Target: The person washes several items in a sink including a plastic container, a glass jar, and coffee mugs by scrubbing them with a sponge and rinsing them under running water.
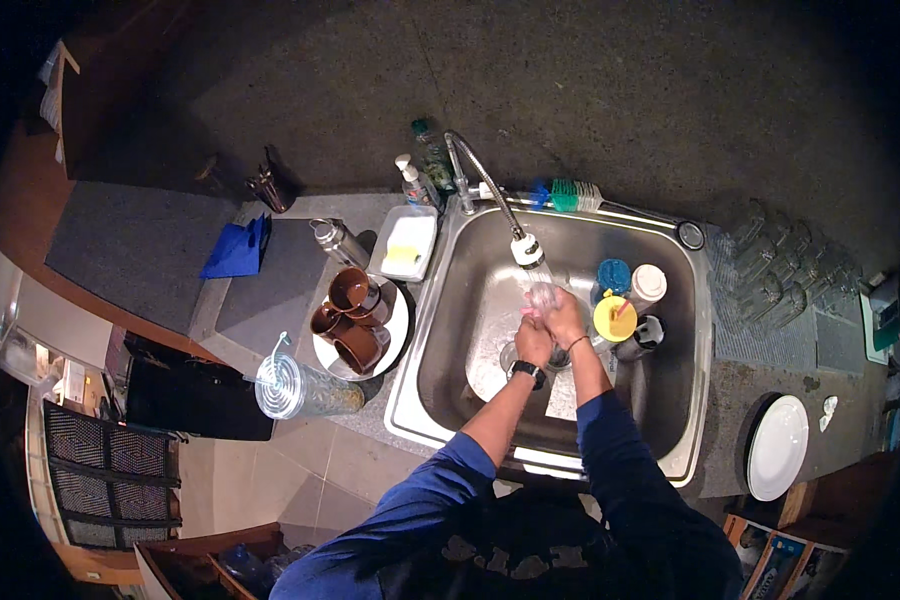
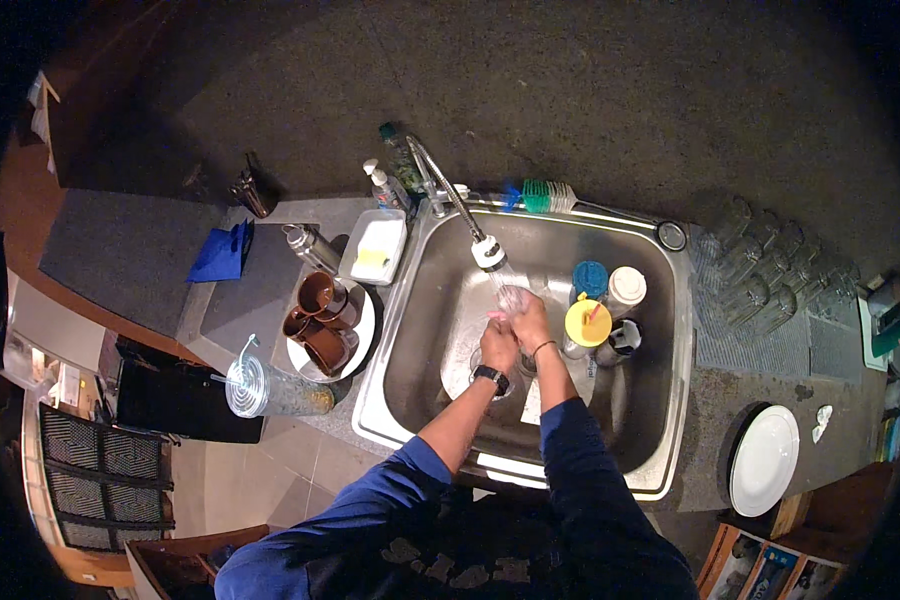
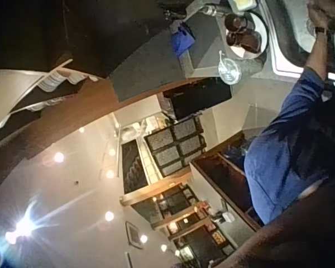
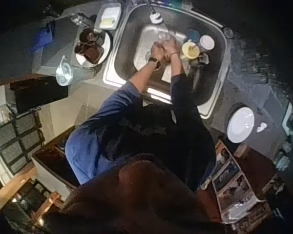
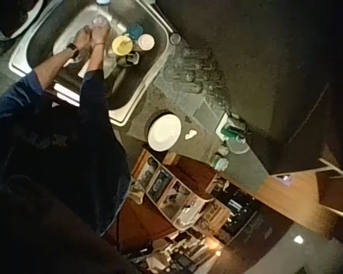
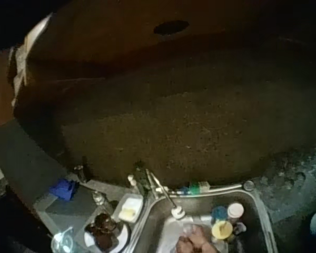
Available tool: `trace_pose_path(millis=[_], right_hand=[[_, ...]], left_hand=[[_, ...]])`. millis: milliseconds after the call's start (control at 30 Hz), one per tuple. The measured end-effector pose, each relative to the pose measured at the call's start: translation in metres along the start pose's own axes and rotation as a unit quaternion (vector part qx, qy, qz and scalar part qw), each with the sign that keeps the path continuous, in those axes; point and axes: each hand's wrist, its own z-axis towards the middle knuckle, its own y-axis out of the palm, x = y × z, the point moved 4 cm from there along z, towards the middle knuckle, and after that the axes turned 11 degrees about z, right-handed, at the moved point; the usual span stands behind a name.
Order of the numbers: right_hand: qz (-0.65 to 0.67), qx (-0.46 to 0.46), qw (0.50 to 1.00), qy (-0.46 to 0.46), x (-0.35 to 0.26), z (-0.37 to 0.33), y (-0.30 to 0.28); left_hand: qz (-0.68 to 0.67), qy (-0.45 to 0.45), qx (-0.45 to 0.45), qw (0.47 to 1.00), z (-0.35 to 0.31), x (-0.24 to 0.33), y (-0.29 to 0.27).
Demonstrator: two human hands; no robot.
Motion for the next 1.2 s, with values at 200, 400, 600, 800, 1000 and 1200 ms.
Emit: trace_pose_path(millis=[200, 400, 600, 800, 1000, 1200], right_hand=[[-0.258, 0.078, 0.961, -0.066, -0.04, -0.011, 0.005], [-0.205, 0.025, 0.975, -0.081, 0.002, 0.011, -0.013], [-0.298, -0.005, 0.942, -0.152, -0.024, -0.01, -0.006], [-0.423, 0.017, 0.901, -0.089, -0.011, 0.0, -0.017], [0.066, -0.021, 0.995, 0.076, -0.01, -0.027, 0.01], [0.098, 0.106, 0.989, -0.042, -0.022, -0.004, -0.012]], left_hand=[[0.068, 0.04, 0.061, 0.995, -0.006, 0.007, 0.004], [0.023, 0.025, 0.029, 0.999, 0.0, -0.005, 0.013], [0.056, -0.004, 0.045, 0.997, 0.002, -0.004, 0.005], [0.106, 0.063, -0.004, 0.992, -0.01, 0.009, 0.001], [-0.098, -0.053, -0.258, 0.96, 0.025, -0.029, 0.005], [-0.288, -0.136, -0.287, 0.903, -0.009, 0.033, -0.002]])
